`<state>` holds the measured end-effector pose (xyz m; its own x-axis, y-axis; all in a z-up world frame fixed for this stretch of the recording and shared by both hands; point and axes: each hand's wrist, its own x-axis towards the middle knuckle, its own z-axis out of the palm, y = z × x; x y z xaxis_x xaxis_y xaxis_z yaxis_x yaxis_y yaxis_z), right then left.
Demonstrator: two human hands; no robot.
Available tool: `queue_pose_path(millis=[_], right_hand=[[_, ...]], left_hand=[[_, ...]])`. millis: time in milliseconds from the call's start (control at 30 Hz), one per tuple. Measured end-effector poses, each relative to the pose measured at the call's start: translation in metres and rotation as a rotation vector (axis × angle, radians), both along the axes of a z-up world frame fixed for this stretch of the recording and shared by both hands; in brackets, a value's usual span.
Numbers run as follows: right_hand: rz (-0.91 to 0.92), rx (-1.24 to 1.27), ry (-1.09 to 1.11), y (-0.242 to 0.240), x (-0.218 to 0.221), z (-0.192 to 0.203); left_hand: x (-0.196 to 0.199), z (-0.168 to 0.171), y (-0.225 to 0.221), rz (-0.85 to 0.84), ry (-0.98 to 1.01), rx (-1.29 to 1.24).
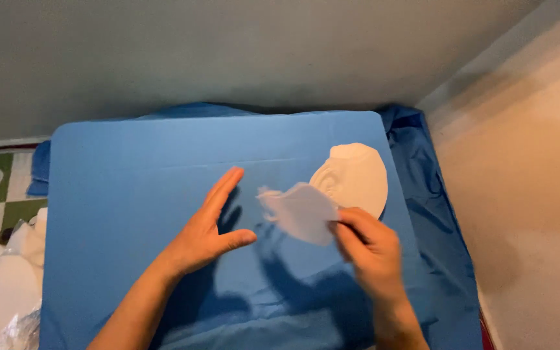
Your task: Counting, inspecting, and packaging stacks of white fabric face masks into plastic bags.
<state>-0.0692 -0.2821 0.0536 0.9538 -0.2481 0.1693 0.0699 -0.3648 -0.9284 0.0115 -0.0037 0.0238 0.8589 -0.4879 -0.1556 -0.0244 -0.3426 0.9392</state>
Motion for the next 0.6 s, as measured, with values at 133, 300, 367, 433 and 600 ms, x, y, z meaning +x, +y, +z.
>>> queue_pose_path(millis=[133,300,367,433,600], right_hand=[[0.201,0.172,0.063,0.035,0.041,-0.034],[0.152,-0.28,0.026,0.051,0.061,-0.078],[0.076,-0.951,-0.26,0.048,0.064,-0.107],[0.055,-1.03,-0.276,0.054,0.063,-0.096],[0.031,-1.149,-0.31,0.059,0.061,-0.085]], left_hand=[[0.011,-0.035,0.008,0.154,0.082,-0.157],[0.034,-0.075,0.019,0.438,-0.165,-0.11],[0.035,-0.073,0.02,0.468,-0.596,0.076],[0.036,-0.074,0.019,0.462,-0.645,0.107],[0.037,-0.074,0.019,0.438,-0.718,0.184]])
